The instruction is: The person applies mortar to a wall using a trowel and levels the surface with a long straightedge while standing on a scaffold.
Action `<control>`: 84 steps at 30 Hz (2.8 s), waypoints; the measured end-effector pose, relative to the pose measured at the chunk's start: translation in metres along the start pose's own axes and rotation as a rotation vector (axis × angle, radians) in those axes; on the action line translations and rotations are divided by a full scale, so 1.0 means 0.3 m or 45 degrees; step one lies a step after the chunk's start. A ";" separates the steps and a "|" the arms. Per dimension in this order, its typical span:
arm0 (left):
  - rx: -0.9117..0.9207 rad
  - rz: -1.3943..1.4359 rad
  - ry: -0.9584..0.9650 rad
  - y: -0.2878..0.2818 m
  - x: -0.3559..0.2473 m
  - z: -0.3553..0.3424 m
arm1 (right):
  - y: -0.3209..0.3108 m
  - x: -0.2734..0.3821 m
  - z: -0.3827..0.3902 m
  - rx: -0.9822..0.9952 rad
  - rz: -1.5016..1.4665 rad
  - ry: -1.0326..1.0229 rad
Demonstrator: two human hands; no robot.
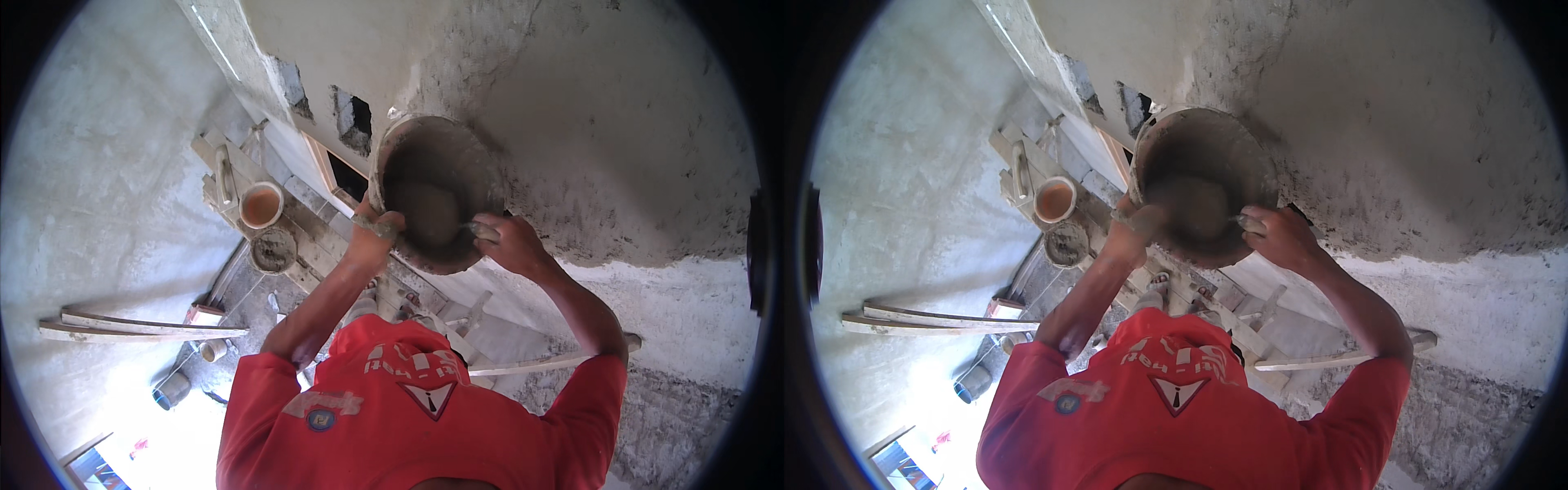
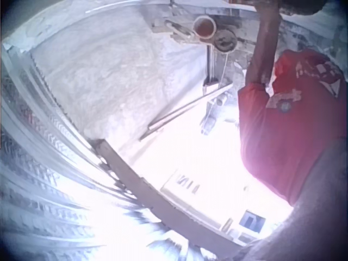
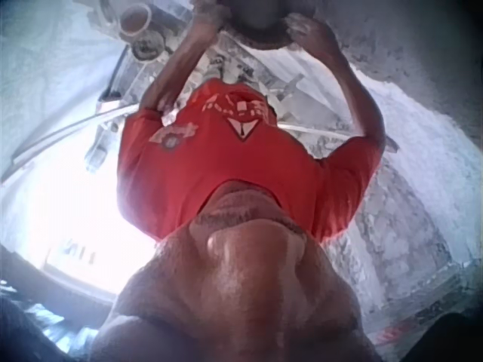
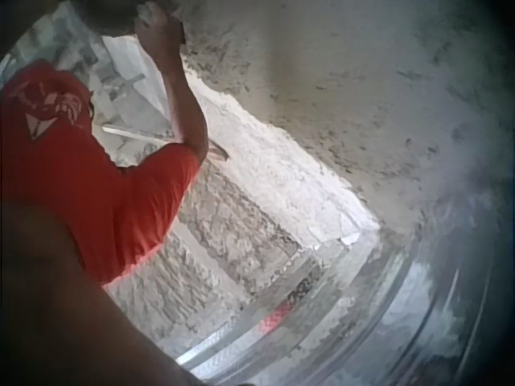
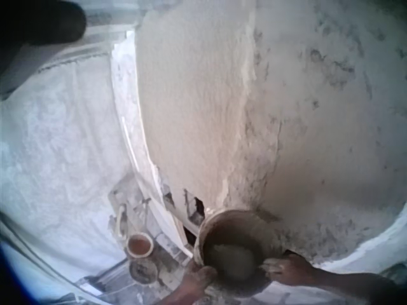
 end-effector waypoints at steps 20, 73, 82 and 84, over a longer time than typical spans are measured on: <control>-0.247 0.138 0.041 -0.129 -0.071 0.049 | -0.729 0.482 0.166 -0.106 0.129 -0.247; -0.291 0.186 0.146 0.227 -0.016 0.243 | -0.686 0.171 0.346 -0.227 0.234 -0.304; -0.346 0.177 0.213 0.208 0.025 0.305 | -0.923 0.171 0.250 -0.487 -0.023 -0.092; -0.362 0.107 0.187 0.209 0.045 0.308 | -1.088 0.076 0.202 -0.916 0.101 -0.215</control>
Point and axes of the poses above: each hand's wrist, its own z-axis away from the middle knuckle, its own y-axis out of the palm, x = y × z, the point moved 1 cm from there along -z, towards the middle knuckle, and after that the axes turned 5 degrees about y, right-handed, at the moved point
